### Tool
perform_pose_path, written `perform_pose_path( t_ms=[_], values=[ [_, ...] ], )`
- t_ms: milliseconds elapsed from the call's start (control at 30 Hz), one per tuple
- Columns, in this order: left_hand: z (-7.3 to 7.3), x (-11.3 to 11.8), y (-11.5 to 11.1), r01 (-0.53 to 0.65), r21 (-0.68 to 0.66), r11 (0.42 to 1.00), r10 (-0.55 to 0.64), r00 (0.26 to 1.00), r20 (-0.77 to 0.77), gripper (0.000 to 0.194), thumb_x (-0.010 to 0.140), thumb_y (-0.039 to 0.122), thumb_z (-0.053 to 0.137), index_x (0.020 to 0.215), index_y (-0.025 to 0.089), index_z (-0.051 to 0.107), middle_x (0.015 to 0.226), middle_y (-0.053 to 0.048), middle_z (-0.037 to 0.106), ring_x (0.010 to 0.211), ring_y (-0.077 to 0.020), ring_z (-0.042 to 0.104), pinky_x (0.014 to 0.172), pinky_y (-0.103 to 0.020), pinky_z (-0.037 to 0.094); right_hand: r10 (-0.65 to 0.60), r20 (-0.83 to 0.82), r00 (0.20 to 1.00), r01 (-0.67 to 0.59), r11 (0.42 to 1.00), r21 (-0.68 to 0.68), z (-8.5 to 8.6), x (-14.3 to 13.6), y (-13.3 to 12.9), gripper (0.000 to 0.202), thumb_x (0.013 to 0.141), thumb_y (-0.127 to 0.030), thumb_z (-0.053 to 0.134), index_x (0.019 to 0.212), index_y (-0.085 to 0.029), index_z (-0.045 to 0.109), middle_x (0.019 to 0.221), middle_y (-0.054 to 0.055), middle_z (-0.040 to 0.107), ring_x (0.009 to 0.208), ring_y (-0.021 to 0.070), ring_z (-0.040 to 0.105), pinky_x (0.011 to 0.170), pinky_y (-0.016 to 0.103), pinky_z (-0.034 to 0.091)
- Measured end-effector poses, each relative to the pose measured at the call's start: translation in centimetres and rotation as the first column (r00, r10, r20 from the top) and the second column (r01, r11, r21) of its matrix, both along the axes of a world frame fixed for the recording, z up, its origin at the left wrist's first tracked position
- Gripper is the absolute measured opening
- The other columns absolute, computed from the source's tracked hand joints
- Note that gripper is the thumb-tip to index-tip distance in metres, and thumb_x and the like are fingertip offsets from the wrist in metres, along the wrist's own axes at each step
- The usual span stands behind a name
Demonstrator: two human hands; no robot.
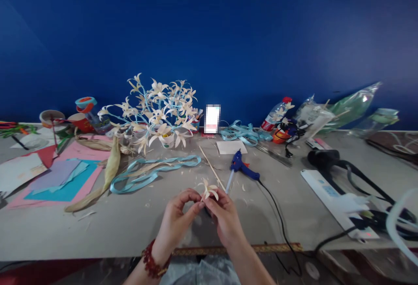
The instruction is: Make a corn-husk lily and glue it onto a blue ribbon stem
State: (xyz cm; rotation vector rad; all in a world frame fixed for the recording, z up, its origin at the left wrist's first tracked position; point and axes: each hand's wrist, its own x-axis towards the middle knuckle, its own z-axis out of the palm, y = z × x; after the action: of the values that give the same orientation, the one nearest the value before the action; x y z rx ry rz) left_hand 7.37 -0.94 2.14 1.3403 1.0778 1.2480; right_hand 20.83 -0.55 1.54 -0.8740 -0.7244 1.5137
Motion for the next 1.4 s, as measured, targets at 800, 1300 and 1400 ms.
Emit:
perform_pose_path(
  t_ms=[800, 1300, 1400],
  values=[
    [-2.4, -0.8, -1.1, -0.03, -0.282, 0.959, 0.147, 0.903, 0.404, 0.019, 0.084, 0.035, 0.068, 0.078, 0.017, 0.066, 0.071, -0.002, 0.065, 0.07, -0.0132, 0.056, 0.069, -0.021, 0.045, -0.248, 0.93, -0.273, -0.199, 0.96, 0.197, 0.1, 14.0, 7.6, 0.031, 0.09, -0.023, 0.052, 0.119, -0.016, 0.058, 0.126, 0.016, 0.058, 0.114, 0.032, 0.055, 0.095, 0.042, 0.042],
    [-4.5, -0.5, -0.5, -0.085, -0.381, 0.921, 0.25, 0.879, 0.406, 0.024, 0.075, 0.038, 0.076, 0.084, 0.017, 0.068, 0.068, 0.0, 0.063, 0.06, -0.0105, 0.053, 0.058, -0.019, 0.043, -0.136, 0.954, 0.267, -0.011, 0.989, 0.144, -1.6, 18.7, 14.1, 0.02, 0.076, -0.034, 0.054, 0.084, -0.019, 0.065, 0.066, 0.004, 0.066, 0.062, 0.0222, 0.064, 0.059, 0.031, 0.049],
    [-4.3, -0.4, -0.3, -0.1, -0.353, 0.93, 0.247, 0.882, 0.401, 0.024, 0.076, 0.038, 0.075, 0.083, 0.017, 0.067, 0.067, 0.0, 0.063, 0.061, -0.011, 0.055, 0.059, -0.02, 0.043, -0.217, 0.86, 0.461, 0.091, 0.976, 0.198, -0.7, 18.8, 13.6, 0.034, 0.082, -0.046, 0.044, 0.086, -0.018, 0.062, 0.068, 0.006, 0.067, 0.056, 0.0189, 0.062, 0.052, 0.029, 0.049]
  ],
)
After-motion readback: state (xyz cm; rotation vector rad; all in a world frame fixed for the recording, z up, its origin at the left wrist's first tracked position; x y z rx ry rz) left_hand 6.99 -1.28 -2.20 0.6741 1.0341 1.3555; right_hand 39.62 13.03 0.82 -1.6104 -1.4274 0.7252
